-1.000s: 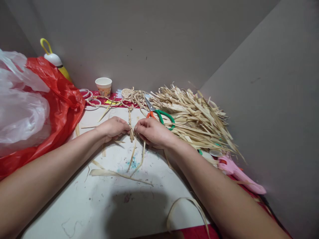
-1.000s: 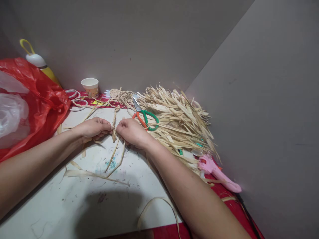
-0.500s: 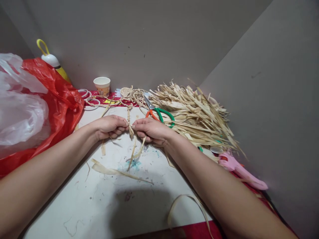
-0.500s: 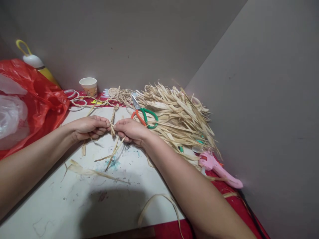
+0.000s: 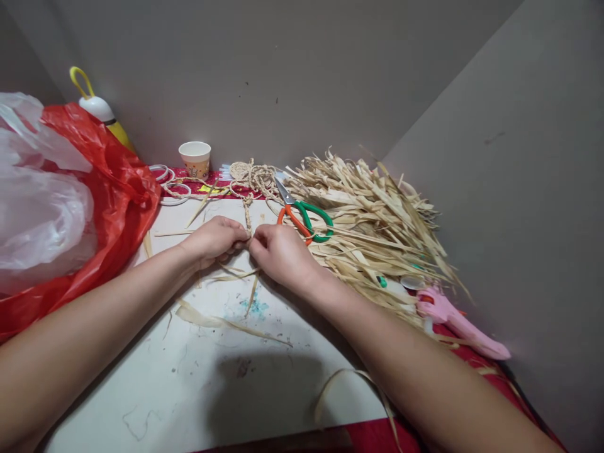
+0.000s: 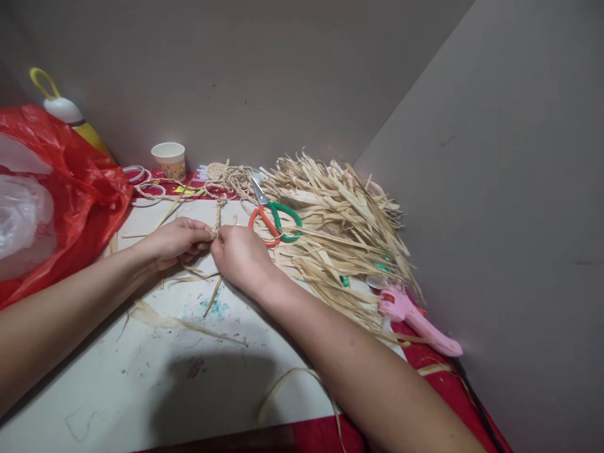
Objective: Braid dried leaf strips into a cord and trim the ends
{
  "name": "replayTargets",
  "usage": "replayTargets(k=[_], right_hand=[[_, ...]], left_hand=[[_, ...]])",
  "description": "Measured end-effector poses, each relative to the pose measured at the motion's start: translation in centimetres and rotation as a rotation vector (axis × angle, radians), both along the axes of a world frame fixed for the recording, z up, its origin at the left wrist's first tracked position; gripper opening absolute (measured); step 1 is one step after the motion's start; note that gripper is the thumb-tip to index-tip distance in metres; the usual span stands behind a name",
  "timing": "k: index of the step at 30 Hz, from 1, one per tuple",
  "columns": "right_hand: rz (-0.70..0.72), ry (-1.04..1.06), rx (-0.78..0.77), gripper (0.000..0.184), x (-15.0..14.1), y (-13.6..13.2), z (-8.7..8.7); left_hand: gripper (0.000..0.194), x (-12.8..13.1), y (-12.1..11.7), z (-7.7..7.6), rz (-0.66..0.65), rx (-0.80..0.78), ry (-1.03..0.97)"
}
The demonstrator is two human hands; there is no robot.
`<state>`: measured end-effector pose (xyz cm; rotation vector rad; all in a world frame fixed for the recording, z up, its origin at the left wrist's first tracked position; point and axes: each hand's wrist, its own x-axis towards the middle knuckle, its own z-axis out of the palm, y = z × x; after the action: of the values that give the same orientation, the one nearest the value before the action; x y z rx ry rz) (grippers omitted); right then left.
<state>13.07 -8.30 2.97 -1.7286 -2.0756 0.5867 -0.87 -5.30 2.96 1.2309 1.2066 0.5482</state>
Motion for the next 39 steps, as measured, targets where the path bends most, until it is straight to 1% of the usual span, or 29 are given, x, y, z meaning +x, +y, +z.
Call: replayTargets(k=[1, 2, 4, 7, 11, 13, 15, 16, 17, 18, 19, 20, 23, 24, 25, 27, 29, 32, 35, 39], right_hand=[[0.024, -0.126, 0.064, 0.021, -0.1, -0.3, 0.1], [0.048, -0.233, 0.097, 0.024, -0.3, -0.6, 0.2], [0.093, -0.374, 0.106, 0.030, -0.5, -1.2, 0.4], [0.143, -0.458, 0.088, 0.033, -1.0, -1.7, 0.6], [0.213, -0.460, 0.055, 0.030, -1.1, -2.0, 1.0], [0.273, -0.369, 0.052, 0.027, -0.5, -1.8, 1.5], [0.346, -0.151, -0.018, 0.027, 0.7, -1.3, 2.2], [0.386, -0.008, -0.105, 0.028, 1.4, -1.0, 2.6], [0.418, 0.134, -0.228, 0.029, 2.0, -0.7, 3.0], [0.422, 0.259, -0.341, 0.029, 2.7, -0.3, 3.2], [0.385, 0.369, -0.418, 0.028, 3.2, 0.2, 3.3], [0.307, 0.472, -0.440, 0.028, 3.6, 0.6, 3.3], [-0.033, 0.745, -0.340, 0.020, 3.6, 2.1, 2.3], [-0.117, 0.795, -0.351, 0.018, 3.4, 2.6, 1.8], [-0.169, 0.813, -0.398, 0.018, 3.0, 3.1, 1.3], [-0.207, 0.799, -0.506, 0.023, 2.0, 3.9, 0.5], [-0.203, 0.776, -0.566, 0.029, 1.1, 4.4, 0.1], [-0.184, 0.758, -0.589, 0.030, 0.1, 5.1, 0.0], [-0.180, 0.758, -0.624, 0.028, -0.4, 5.5, -0.1], [-0.172, 0.869, -0.648, 0.024, -0.3, 5.6, -0.7]], left_hand=[[0.028, 0.0, 0.0, 0.0, 0.003, -0.024, -0.010], [0.029, 0.0, 0.0, 0.0, 0.006, -0.034, -0.011], [0.030, 0.0, 0.0, 0.0, 0.027, -0.026, -0.007], [0.027, -0.1, 0.1, -0.3, 0.068, -0.035, -0.026], [0.024, -0.4, 0.3, -0.6, 0.102, -0.086, -0.077], [0.025, -0.5, 0.2, -0.6, 0.113, -0.096, -0.104], [0.026, -0.5, 0.2, -0.4, 0.119, -0.106, -0.119], [0.027, -0.6, 0.2, -0.3, 0.119, -0.111, -0.123], [0.028, -0.6, 0.2, -0.2, 0.115, -0.118, -0.127], [0.029, -0.6, 0.2, -0.1, 0.108, -0.128, -0.134], [0.029, -0.7, 0.2, 0.0, 0.098, -0.142, -0.144], [0.029, -0.7, 0.3, 0.1, 0.089, -0.158, -0.155], [0.030, -0.9, 0.4, 0.3, 0.068, -0.196, -0.180], [0.030, -1.0, 0.4, 0.3, 0.064, -0.200, -0.181], [0.029, -1.0, 0.4, 0.4, 0.061, -0.200, -0.181], [0.027, -1.0, 0.4, 0.3, 0.056, -0.198, -0.183], [0.024, -1.0, 0.4, 0.2, 0.046, -0.195, -0.190], [0.020, -1.0, 0.3, 0.1, 0.030, -0.183, -0.204], [0.019, -1.0, 0.2, 0.0, 0.028, -0.173, -0.176], [0.019, -1.0, 0.2, -0.3, 0.033, -0.150, -0.117]])
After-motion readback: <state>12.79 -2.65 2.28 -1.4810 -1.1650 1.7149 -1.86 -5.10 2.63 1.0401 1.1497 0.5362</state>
